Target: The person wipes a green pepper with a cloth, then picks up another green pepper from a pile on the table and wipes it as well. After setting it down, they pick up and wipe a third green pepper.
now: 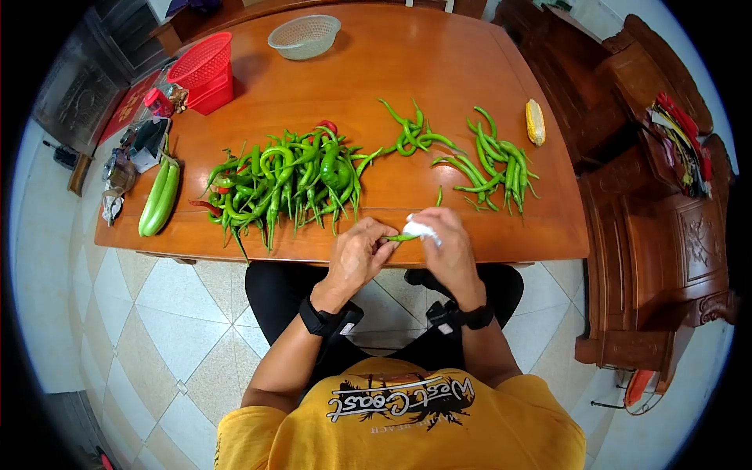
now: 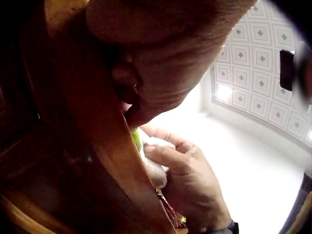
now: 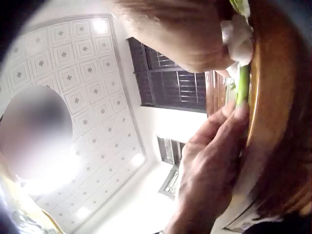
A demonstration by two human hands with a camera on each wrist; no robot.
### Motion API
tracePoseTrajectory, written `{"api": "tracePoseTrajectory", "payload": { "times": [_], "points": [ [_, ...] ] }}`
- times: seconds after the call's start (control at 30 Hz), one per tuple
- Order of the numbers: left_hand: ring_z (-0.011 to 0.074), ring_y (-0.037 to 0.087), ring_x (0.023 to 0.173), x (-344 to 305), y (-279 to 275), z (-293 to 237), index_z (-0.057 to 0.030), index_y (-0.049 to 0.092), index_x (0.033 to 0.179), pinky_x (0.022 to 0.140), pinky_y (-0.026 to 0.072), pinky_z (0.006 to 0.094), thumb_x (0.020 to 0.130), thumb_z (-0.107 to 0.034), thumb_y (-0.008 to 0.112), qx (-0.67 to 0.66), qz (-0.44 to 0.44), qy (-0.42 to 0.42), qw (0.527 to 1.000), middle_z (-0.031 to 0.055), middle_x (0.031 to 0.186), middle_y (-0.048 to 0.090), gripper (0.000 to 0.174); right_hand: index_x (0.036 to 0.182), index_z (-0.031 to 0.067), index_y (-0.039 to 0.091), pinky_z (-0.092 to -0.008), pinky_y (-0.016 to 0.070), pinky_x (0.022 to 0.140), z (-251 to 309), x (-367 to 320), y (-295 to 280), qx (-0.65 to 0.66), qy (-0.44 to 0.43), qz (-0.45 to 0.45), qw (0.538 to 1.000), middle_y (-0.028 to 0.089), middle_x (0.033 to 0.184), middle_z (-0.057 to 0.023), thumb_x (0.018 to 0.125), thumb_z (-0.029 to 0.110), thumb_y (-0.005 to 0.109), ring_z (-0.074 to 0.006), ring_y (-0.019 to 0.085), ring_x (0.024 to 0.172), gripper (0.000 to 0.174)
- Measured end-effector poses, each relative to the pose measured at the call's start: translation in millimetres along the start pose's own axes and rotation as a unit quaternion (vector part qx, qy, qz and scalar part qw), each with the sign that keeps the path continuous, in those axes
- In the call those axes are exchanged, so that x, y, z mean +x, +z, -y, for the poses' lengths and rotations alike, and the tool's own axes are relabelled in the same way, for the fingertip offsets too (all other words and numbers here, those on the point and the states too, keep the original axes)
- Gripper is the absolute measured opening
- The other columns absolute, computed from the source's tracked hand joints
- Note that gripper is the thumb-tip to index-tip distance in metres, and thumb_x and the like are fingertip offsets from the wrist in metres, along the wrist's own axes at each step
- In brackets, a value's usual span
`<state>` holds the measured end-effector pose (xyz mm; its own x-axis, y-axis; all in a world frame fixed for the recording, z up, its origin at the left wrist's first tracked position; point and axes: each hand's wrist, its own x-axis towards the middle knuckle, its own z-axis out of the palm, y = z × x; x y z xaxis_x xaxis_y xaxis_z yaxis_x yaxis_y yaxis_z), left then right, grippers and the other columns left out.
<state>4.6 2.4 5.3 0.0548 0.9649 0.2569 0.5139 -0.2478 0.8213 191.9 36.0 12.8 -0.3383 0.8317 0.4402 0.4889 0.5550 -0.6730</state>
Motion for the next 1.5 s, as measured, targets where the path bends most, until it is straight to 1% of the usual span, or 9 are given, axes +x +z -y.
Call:
{"api": "tracePoseTrajectory", "payload": {
  "times": [0.1,0.2,0.43,0.77,0.87,0.97,1.13,1.37,1.5],
  "points": [
    [0.0216,0.061,0.06,0.5,0.5,1.1,-0.0017,0.071,0.094,0.055,0.0474,0.0324,0.08,-0.007,0.073,0.006,0.002,0.0,1.0,0.0103,0.077,0.061,0.014,0.107,-0.0008,0.065,-0.0394,0.0494,0.085,-22.0,5.7,-7.0,-0.05,0.029,-0.058,0.997,0.061,0.105,-0.0183,0.081,-0.008,0.056,-0.0373,0.061,0.096,0.028],
    [0.0141,0.054,0.054,0.3,3.2,4.6,-0.0008,0.071,0.096,0.051,0.0427,0.029,0.081,-0.006,0.075,0.009,-0.008,0.025,1.0,0.0076,0.075,0.058,0.016,0.108,-0.0009,0.065,-0.0389,0.0495,0.086,-19.8,6.0,-9.9,-0.037,0.043,-0.058,0.997,0.061,0.105,-0.0187,0.082,-0.007,0.057,-0.0372,0.061,0.097,0.027],
    [0.0133,0.056,0.054,0.5,2.5,4.0,-0.0004,0.071,0.096,0.052,0.0438,0.028,0.082,-0.006,0.074,-0.003,-0.002,0.013,1.0,0.0076,0.076,0.06,0.016,0.106,-0.0007,0.066,-0.0392,0.0494,0.087,3.2,-2.2,4.0,0.043,-0.021,0.026,0.999,0.062,0.104,-0.0171,0.08,-0.008,0.056,-0.0356,0.062,0.099,0.028],
    [0.0129,0.055,0.053,0.1,2.1,3.5,-0.0009,0.071,0.094,0.051,0.043,0.0279,0.081,-0.008,0.074,0.003,-0.004,0.013,1.0,0.0074,0.075,0.06,0.015,0.107,0.0005,0.064,-0.0413,0.0489,0.085,-34.7,21.3,-6.2,-0.033,0.026,-0.095,0.995,0.058,0.106,-0.0184,0.078,-0.01,0.06,-0.039,0.058,0.097,0.031],
    [0.0129,0.055,0.053,0.0,2.5,4.0,-0.0009,0.071,0.095,0.051,0.0432,0.028,0.081,-0.007,0.073,0.0,-0.008,0.013,1.0,0.0075,0.075,0.06,0.016,0.107,0.0001,0.064,-0.0406,0.0494,0.084,-26.1,13.4,-0.5,-0.079,0.011,-0.076,0.994,0.058,0.107,-0.0181,0.078,-0.01,0.059,-0.0389,0.059,0.097,0.031],
    [0.0133,0.056,0.054,-0.4,4.3,5.5,-0.0009,0.071,0.096,0.051,0.0437,0.0281,0.081,-0.007,0.073,-0.004,-0.011,0.016,1.0,0.0079,0.076,0.06,0.016,0.107,-0.0004,0.063,-0.0412,0.0498,0.083,-8.4,4.8,-0.5,0.008,0.041,-0.031,0.999,0.058,0.106,-0.0181,0.079,-0.009,0.059,-0.039,0.06,0.096,0.03],
    [0.0141,0.057,0.054,0.0,5.6,6.1,-0.0007,0.071,0.096,0.051,0.0442,0.0283,0.081,-0.008,0.074,0.01,-0.022,0.028,0.999,0.0084,0.076,0.06,0.018,0.105,-0.0014,0.065,-0.038,0.05,0.085,21.0,-6.8,7.8,0.084,0.006,0.039,0.996,0.061,0.103,-0.0185,0.079,-0.009,0.056,-0.0357,0.062,0.097,0.029],
    [0.0175,0.06,0.056,0.2,2.5,0.7,-0.0017,0.071,0.093,0.053,0.0464,0.0297,0.079,-0.008,0.074,0.009,-0.011,0.006,1.0,0.0083,0.075,0.062,0.015,0.103,-0.001,0.065,-0.0421,0.0482,0.086,-13.3,12.4,-2.1,-0.02,0.036,-0.053,0.998,0.057,0.106,-0.0188,0.081,-0.005,0.061,-0.0378,0.059,0.097,0.023],
    [0.0191,0.061,0.058,0.0,2.7,0.2,-0.0024,0.072,0.093,0.054,0.0476,0.0309,0.079,-0.008,0.074,0.007,-0.015,0.0,1.0,0.0082,0.075,0.063,0.015,0.106,0.0001,0.065,-0.0368,0.049,0.086,-18.9,9.4,3.7,-0.048,0.032,-0.094,0.994,0.056,0.108,-0.0165,0.085,-0.004,0.063,-0.0326,0.06,0.099,0.021]
  ]
}}
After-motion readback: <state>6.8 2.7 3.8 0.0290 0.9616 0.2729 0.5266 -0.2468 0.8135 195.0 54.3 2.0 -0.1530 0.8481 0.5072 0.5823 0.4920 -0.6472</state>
